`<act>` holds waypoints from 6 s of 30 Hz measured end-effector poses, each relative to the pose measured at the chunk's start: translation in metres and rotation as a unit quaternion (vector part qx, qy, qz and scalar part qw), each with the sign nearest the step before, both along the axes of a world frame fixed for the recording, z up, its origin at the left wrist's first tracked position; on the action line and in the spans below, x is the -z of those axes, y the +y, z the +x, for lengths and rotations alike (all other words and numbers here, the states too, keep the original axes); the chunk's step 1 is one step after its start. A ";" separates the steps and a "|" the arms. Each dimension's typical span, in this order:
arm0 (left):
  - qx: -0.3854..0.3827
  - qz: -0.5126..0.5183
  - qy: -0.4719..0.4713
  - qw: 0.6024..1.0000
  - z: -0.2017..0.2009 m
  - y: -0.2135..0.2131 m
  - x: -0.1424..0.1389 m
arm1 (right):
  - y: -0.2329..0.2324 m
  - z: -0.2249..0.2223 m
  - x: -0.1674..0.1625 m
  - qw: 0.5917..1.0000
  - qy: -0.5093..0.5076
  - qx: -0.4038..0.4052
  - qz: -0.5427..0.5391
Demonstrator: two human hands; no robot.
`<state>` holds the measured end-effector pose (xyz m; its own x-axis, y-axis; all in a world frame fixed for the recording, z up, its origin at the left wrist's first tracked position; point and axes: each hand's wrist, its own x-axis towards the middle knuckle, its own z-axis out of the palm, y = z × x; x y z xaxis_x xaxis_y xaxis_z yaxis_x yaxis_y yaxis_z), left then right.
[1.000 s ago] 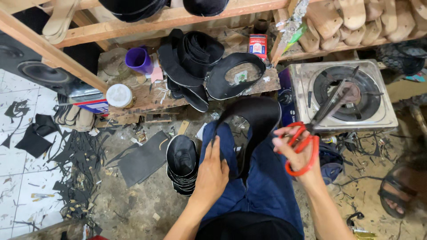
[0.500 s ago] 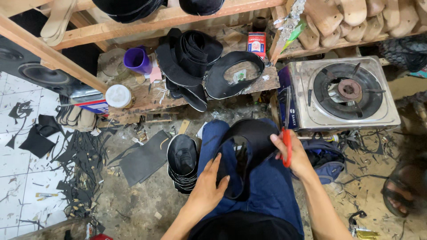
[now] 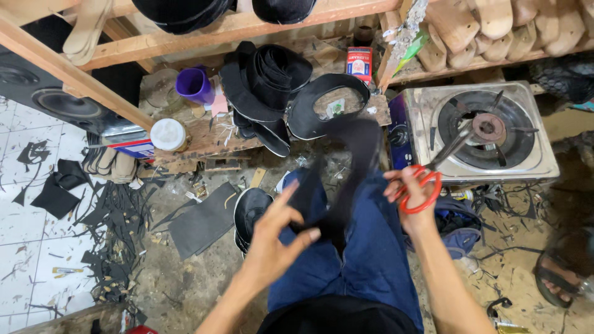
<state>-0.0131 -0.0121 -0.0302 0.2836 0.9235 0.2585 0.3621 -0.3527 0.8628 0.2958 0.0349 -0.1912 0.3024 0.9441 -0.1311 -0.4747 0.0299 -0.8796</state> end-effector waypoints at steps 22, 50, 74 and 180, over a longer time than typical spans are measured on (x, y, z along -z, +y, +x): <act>-0.224 0.386 0.117 0.887 0.083 0.342 0.018 | -0.014 -0.043 0.072 0.998 -0.053 -0.037 -0.003; 0.185 0.273 0.182 0.926 0.019 0.010 0.024 | -0.056 -0.024 0.041 0.990 -0.020 -0.061 -0.126; 0.093 -0.364 -0.388 0.842 0.059 -0.023 0.075 | -0.037 -0.051 -0.117 0.962 -0.248 -0.080 0.083; 0.025 -0.063 -0.320 0.945 0.083 0.024 0.052 | -0.041 -0.019 -0.180 0.934 -0.310 -0.170 0.061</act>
<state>0.0697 0.0118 -0.0827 0.1509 0.9478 0.2810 -0.2635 -0.2354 0.9355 0.2767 -0.0062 -0.0109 -0.0356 0.9959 0.0833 0.1234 0.0871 -0.9885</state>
